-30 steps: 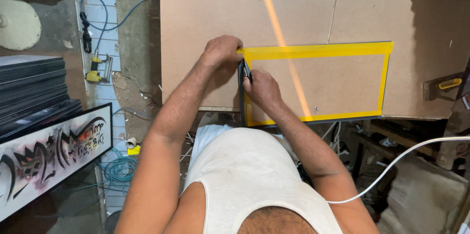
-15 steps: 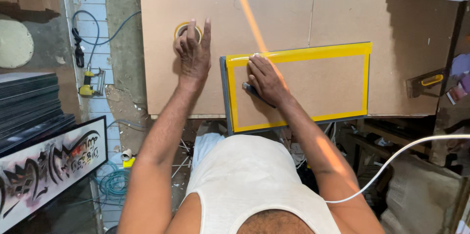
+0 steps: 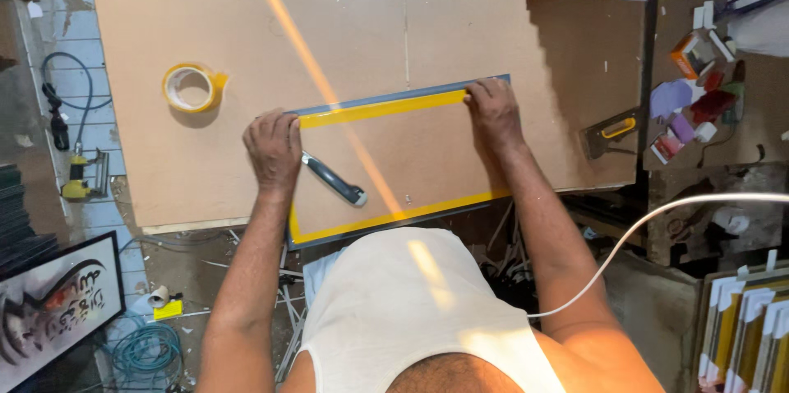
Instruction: The person applies yellow tape to the edges of a rectangular board, then uses a utility knife to trim excess tape along the taped lines. They repeat this process on multiple boards, stacking the finished pieces aside.
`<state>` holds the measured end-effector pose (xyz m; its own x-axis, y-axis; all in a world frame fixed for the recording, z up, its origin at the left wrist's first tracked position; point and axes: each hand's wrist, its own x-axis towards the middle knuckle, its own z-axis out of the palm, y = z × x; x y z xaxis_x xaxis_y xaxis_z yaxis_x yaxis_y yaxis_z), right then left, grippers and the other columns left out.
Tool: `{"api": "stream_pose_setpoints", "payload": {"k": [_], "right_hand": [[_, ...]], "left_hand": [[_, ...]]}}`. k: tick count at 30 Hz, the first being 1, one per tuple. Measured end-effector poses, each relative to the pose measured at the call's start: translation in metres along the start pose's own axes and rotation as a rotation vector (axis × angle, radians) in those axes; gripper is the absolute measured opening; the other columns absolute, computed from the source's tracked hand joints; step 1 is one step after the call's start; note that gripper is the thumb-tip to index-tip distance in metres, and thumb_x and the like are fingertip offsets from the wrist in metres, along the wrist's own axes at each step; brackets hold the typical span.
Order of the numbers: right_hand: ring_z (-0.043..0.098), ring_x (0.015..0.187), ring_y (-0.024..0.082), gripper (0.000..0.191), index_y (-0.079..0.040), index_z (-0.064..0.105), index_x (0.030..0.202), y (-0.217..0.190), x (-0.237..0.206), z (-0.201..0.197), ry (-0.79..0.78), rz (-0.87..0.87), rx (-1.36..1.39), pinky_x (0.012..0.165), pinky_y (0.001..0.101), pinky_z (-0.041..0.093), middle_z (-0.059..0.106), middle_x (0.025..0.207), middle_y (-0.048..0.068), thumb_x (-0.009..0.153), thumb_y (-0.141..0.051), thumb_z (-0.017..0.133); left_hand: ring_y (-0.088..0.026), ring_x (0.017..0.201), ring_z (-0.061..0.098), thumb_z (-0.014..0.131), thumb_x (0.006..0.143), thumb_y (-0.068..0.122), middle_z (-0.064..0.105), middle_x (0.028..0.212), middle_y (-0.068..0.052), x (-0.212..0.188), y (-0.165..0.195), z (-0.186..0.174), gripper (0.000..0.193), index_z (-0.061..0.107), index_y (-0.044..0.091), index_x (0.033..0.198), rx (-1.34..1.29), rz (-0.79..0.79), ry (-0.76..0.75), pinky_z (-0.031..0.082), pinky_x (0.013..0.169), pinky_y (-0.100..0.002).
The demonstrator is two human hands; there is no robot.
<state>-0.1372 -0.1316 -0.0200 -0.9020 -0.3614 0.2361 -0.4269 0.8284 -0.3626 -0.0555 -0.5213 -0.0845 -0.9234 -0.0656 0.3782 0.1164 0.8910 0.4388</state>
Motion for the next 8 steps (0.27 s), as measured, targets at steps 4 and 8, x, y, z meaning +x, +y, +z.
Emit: {"api": "stream_pose_setpoints", "payload": {"k": [4, 8], "right_hand": [[0.060, 0.106, 0.033, 0.014, -0.005, 0.071, 0.107, 0.050, -0.009, -0.017, 0.005, 0.080, 0.032, 0.095, 0.0452, 0.050, 0.068, 0.111, 0.011, 0.095, -0.009, 0.075], [0.060, 0.112, 0.033, 0.019, -0.005, 0.069, 0.112, 0.050, -0.014, -0.004, 0.169, 0.229, 0.085, 0.099, 0.0442, 0.050, 0.067, 0.116, 0.014, 0.094, -0.010, 0.075]], "left_hand": [[-0.026, 0.119, 0.058, 0.072, 0.102, 0.022, 0.067, 0.119, -0.002, 0.005, 0.016, 0.001, 0.009, 0.069, 0.015, 0.106, 0.104, -0.074, -0.015, 0.036, 0.105, -0.050], [-0.028, 0.118, 0.057, 0.072, 0.103, 0.023, 0.066, 0.118, -0.003, 0.007, 0.027, 0.002, 0.011, 0.067, 0.014, 0.107, 0.133, -0.120, -0.041, 0.037, 0.104, -0.050]]}}
